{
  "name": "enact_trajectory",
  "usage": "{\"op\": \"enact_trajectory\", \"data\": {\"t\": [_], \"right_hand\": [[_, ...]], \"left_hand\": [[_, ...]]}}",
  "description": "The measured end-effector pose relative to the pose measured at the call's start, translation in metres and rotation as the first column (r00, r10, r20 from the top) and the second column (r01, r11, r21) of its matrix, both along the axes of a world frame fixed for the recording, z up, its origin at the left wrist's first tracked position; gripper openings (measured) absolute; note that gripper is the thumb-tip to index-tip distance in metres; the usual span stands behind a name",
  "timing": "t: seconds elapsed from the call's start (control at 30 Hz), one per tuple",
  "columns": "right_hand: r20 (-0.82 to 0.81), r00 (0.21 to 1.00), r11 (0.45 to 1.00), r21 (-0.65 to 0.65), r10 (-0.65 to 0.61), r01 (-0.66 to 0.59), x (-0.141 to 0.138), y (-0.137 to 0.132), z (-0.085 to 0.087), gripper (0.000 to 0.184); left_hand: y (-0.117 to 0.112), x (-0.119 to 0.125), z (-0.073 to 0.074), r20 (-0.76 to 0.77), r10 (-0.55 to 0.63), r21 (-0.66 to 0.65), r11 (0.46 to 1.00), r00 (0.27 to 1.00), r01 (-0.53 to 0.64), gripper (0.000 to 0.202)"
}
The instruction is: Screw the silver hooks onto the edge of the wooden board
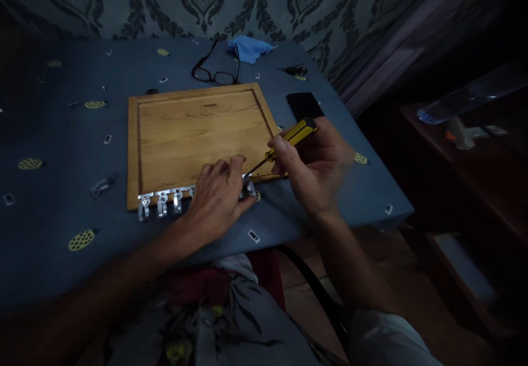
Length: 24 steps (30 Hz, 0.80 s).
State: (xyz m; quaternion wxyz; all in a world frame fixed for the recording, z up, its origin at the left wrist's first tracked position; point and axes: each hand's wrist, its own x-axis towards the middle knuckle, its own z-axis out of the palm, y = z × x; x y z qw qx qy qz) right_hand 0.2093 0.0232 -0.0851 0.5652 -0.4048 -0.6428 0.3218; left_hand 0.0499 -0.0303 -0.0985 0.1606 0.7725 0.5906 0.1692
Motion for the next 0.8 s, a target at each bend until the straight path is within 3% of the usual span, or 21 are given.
{"op": "enact_trajectory", "data": {"t": [0.2,0.43,0.67,0.8], "right_hand": [[0.021,1.000,0.999,0.028,0.023,-0.024,0.000,0.002,-0.002,0.036],[0.065,0.960,0.958,-0.103,0.273,-0.266,0.013,0.002,0.017,0.030],[0.024,0.987,0.986,-0.064,0.157,-0.156,0.008,0.002,0.013,0.032],[0.013,0.973,0.969,-0.096,0.231,-0.229,0.009,0.004,0.015,0.033]], "left_hand": [[0.000,0.000,0.001,-0.011,-0.002,-0.008,1.000,1.000,0.002,0.061],[-0.001,-0.002,-0.003,0.008,-0.014,0.034,0.999,1.000,0.014,0.056],[-0.001,-0.001,-0.002,0.013,-0.003,0.039,0.999,1.000,0.003,0.052],[-0.001,-0.001,-0.002,0.009,-0.011,0.033,0.999,1.000,0.011,0.051]]}}
